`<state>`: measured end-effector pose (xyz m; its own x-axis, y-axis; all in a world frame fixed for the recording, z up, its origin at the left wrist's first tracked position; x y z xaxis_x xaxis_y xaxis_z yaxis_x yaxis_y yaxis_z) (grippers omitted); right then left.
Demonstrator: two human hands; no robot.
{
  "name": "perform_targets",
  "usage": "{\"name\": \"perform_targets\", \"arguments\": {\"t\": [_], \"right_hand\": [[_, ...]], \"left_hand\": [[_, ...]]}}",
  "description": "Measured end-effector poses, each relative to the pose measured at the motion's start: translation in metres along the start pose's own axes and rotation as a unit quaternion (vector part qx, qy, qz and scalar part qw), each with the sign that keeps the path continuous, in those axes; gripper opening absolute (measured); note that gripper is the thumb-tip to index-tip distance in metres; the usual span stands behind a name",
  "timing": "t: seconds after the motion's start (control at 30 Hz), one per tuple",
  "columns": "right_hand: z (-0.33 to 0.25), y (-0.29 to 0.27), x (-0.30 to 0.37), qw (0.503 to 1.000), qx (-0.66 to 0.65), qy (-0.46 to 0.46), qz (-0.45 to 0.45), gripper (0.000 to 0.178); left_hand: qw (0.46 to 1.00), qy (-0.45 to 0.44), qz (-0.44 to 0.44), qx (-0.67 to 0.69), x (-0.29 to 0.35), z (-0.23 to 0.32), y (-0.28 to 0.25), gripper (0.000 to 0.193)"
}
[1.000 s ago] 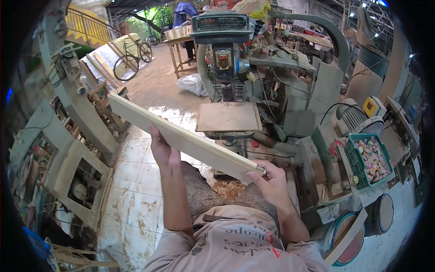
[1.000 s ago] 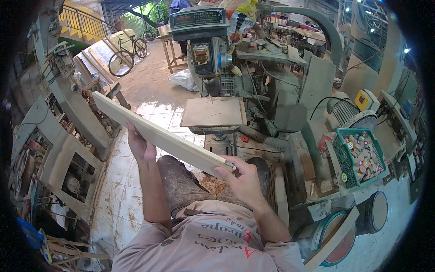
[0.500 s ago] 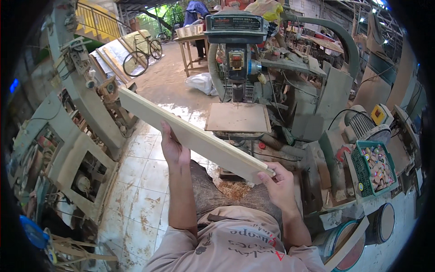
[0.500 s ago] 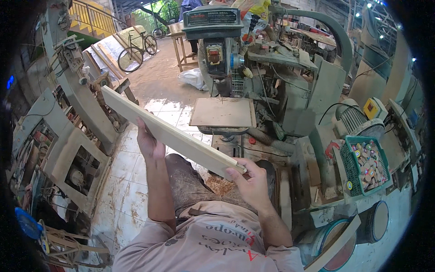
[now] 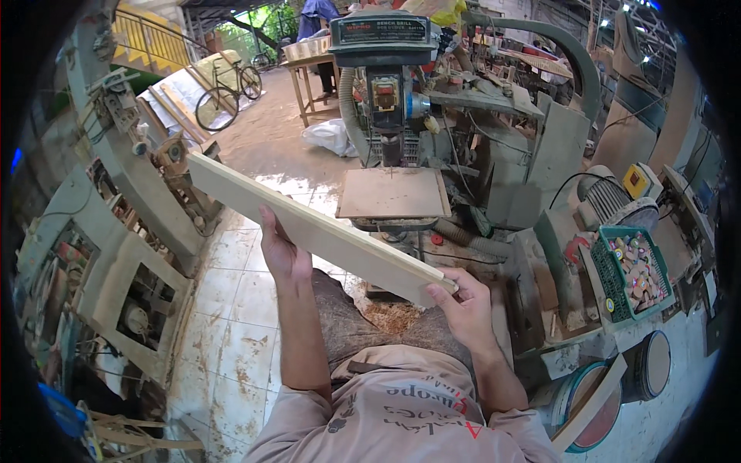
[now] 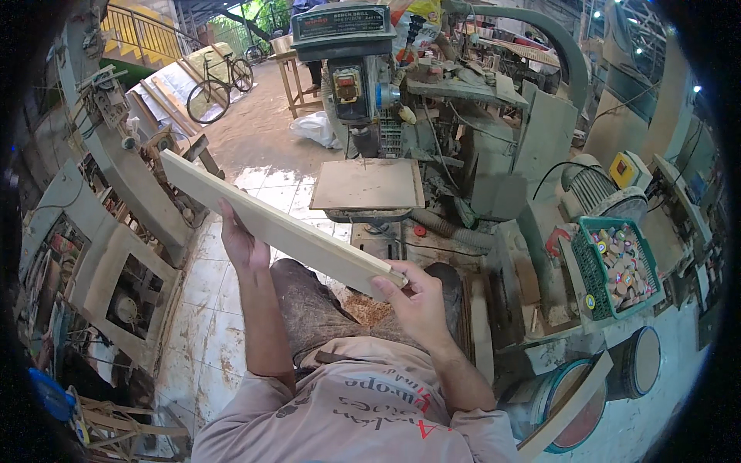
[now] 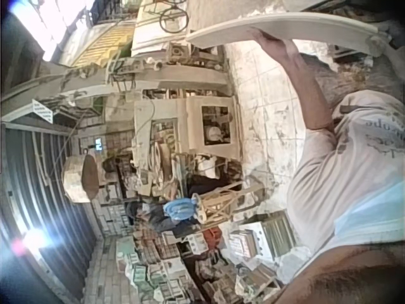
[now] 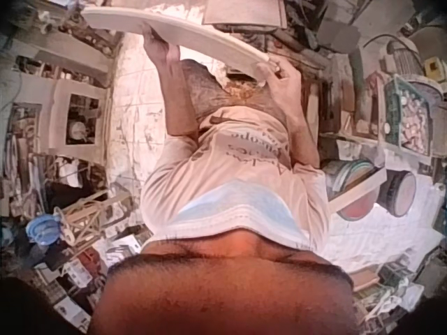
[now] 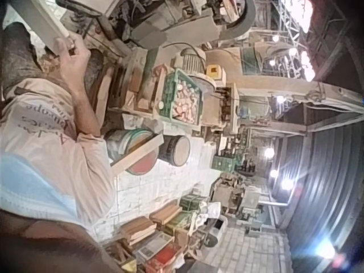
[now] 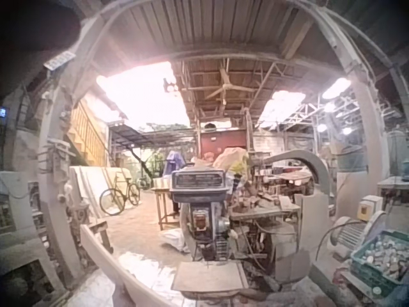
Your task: The person operates a drill press to create holes in rectangular wooden planks. They pick up a plank, position it under the drill bit, lower the lever to drill, and then inspect the finished piece before placing it aside. The process is repeated for multiple planks.
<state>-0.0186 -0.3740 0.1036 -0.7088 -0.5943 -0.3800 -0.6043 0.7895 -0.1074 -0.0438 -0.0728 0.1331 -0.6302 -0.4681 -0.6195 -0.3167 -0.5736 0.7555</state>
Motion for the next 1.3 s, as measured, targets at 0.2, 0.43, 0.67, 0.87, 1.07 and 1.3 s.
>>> {"name": "perform_targets", "arguments": {"t": [0.2,0.43,0.67,0.87,1.07,1.3], "right_hand": [[0.031,-0.002,-0.006,0.991,-0.127,0.041,-0.002,0.035],[-0.006,0.026,-0.010,0.917,0.391,-0.080,-0.010,0.067],[0.032,0.039,-0.021,0.951,0.293,0.019,-0.097,0.082],[0.014,0.046,-0.042,0.983,0.137,-0.023,-0.117,0.088],[0.044,0.043,-0.062,0.994,0.039,0.022,-0.099,0.080],[0.063,0.043,-0.060,0.991,-0.026,0.086,-0.096,0.068]], "left_hand": [[0.998,0.033,0.041,-0.039,0.015,-0.008,0.027,0.061],[0.990,-0.042,0.063,-0.120,0.014,-0.015,0.013,0.090],[0.977,-0.103,0.018,-0.186,0.017,-0.037,0.024,0.081],[0.902,-0.302,-0.001,-0.308,0.054,-0.093,0.014,0.077],[0.876,-0.429,-0.043,-0.217,0.084,-0.138,0.003,0.075],[0.866,-0.448,-0.047,-0.217,0.092,-0.141,0.002,0.075]]}}
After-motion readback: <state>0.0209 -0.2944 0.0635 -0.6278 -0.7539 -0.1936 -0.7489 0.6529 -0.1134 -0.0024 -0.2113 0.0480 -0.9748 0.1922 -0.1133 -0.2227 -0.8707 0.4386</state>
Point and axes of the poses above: each hand's wrist, its own x-axis away from the middle knuckle, its own y-axis out of the palm, z = x × y, the point moved 9 cm from there along -x, towards the middle knuckle, and after that the axes turned 14 degrees about -z, right-handed, at the moved point
